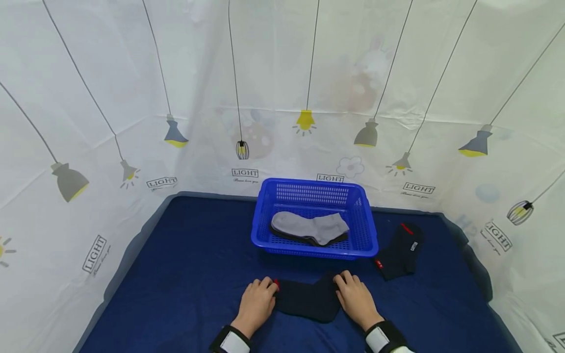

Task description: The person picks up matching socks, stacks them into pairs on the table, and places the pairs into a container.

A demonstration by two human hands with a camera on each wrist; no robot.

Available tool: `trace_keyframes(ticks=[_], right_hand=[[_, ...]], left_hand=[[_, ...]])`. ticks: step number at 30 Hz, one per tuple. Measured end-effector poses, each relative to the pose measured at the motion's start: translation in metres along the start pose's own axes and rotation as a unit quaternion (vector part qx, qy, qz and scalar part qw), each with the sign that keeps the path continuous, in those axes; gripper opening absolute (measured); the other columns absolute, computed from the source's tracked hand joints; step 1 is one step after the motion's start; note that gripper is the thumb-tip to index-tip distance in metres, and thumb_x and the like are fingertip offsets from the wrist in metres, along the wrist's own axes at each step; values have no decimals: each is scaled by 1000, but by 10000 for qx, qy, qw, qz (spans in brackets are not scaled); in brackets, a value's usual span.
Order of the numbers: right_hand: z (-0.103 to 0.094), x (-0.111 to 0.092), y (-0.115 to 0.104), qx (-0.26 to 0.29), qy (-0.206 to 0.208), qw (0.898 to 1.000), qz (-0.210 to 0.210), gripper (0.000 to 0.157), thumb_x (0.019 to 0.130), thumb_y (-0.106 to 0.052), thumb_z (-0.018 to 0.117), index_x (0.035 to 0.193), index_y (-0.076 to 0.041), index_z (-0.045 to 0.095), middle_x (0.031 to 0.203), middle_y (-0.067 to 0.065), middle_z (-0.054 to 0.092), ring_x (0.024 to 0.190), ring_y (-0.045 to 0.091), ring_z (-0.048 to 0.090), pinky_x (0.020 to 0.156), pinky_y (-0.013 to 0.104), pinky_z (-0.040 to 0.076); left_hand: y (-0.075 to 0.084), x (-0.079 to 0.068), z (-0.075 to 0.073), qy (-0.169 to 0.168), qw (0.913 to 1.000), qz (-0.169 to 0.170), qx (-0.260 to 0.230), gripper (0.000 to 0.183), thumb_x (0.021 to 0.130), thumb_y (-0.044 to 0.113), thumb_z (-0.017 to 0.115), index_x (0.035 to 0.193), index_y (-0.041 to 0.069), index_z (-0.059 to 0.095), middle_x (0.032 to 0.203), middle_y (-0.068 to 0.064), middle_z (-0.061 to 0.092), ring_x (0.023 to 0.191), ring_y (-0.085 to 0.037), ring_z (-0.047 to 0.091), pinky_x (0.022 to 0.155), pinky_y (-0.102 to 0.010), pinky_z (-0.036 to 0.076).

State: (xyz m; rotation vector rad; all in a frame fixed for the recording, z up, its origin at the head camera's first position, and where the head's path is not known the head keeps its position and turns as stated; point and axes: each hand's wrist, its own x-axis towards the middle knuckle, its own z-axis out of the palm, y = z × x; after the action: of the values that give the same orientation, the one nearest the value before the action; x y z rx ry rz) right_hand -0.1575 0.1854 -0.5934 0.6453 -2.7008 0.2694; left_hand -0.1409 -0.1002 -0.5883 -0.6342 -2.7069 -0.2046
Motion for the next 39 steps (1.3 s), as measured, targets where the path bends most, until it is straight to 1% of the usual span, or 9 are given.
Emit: trace_keyframes(ticks=[4, 8, 12, 15, 21, 24, 31, 36, 39], right_hand=[[2, 2, 0, 93, 257, 9996, -45, 29, 67, -4, 74, 83, -11, 52, 86, 7, 49, 65, 23, 49, 53, 34, 41], [3, 3, 0, 156, 376, 9992, -47, 28, 67, 4, 68, 77, -12, 48, 81, 5, 45, 61, 21, 45, 51, 31, 38], [2, 1, 0, 226, 361, 9991, -13, 27, 68, 8, 64, 75, -12, 47, 79, 4, 42, 61, 19, 42, 51, 29, 37], [0, 0, 1, 253, 326, 9991, -8, 27, 69, 9, 63, 75, -12, 47, 80, 4, 41, 61, 18, 40, 52, 29, 36], [1, 1, 5, 126, 390, 9990, -187, 24, 71, 7, 62, 76, -11, 48, 81, 4, 42, 61, 19, 40, 50, 27, 34], [2, 3, 7, 81, 443, 9988, -204, 23, 71, 7, 62, 76, -11, 48, 81, 5, 43, 61, 20, 41, 49, 27, 33], [1, -1, 5, 114, 442, 9990, -1, 20, 73, 6, 61, 76, -10, 48, 81, 6, 43, 60, 21, 41, 50, 28, 33], [3, -5, 5, 97, 441, 9990, 75, 20, 73, 6, 61, 75, -10, 48, 80, 6, 41, 59, 20, 40, 49, 28, 32], [3, -5, 5, 11, 455, 9989, 120, 20, 72, 5, 61, 76, -9, 48, 82, 7, 43, 61, 23, 42, 48, 29, 33]], left_hand=[[-1, 2, 0, 199, 9997, 104, -54, 23, 65, 17, 77, 84, 16, 64, 81, 0, 53, 66, -18, 51, 57, -32, 43], [-3, 3, 0, 279, 9992, 161, -228, 23, 63, 14, 76, 82, 15, 63, 78, 0, 52, 67, -18, 50, 57, -31, 44], [-5, 4, -1, 242, 9991, 124, -324, 23, 62, 12, 76, 80, 14, 63, 78, -1, 52, 68, -18, 49, 58, -30, 45], [-7, 5, -2, 241, 9992, 131, -296, 23, 61, 12, 77, 80, 13, 63, 79, -1, 52, 69, -18, 50, 59, -31, 46], [-10, 7, -3, 385, 9985, 215, -312, 24, 61, 11, 77, 81, 12, 63, 79, -2, 51, 70, -19, 49, 59, -32, 46], [-11, 8, -2, 419, 9983, 241, -334, 24, 62, 11, 77, 82, 11, 64, 80, -2, 51, 70, -18, 50, 60, -32, 46], [-10, 7, 0, 402, 9986, 204, -277, 26, 61, 13, 78, 83, 11, 66, 81, -2, 53, 71, -18, 50, 62, -32, 45], [-10, 5, 1, 249, 9993, 200, -192, 26, 62, 15, 78, 85, 13, 66, 81, -1, 52, 73, -19, 50, 64, -32, 44], [-9, 5, 0, 150, 9997, 163, -142, 25, 64, 17, 78, 86, 14, 66, 83, 0, 53, 75, -19, 51, 65, -33, 44]])
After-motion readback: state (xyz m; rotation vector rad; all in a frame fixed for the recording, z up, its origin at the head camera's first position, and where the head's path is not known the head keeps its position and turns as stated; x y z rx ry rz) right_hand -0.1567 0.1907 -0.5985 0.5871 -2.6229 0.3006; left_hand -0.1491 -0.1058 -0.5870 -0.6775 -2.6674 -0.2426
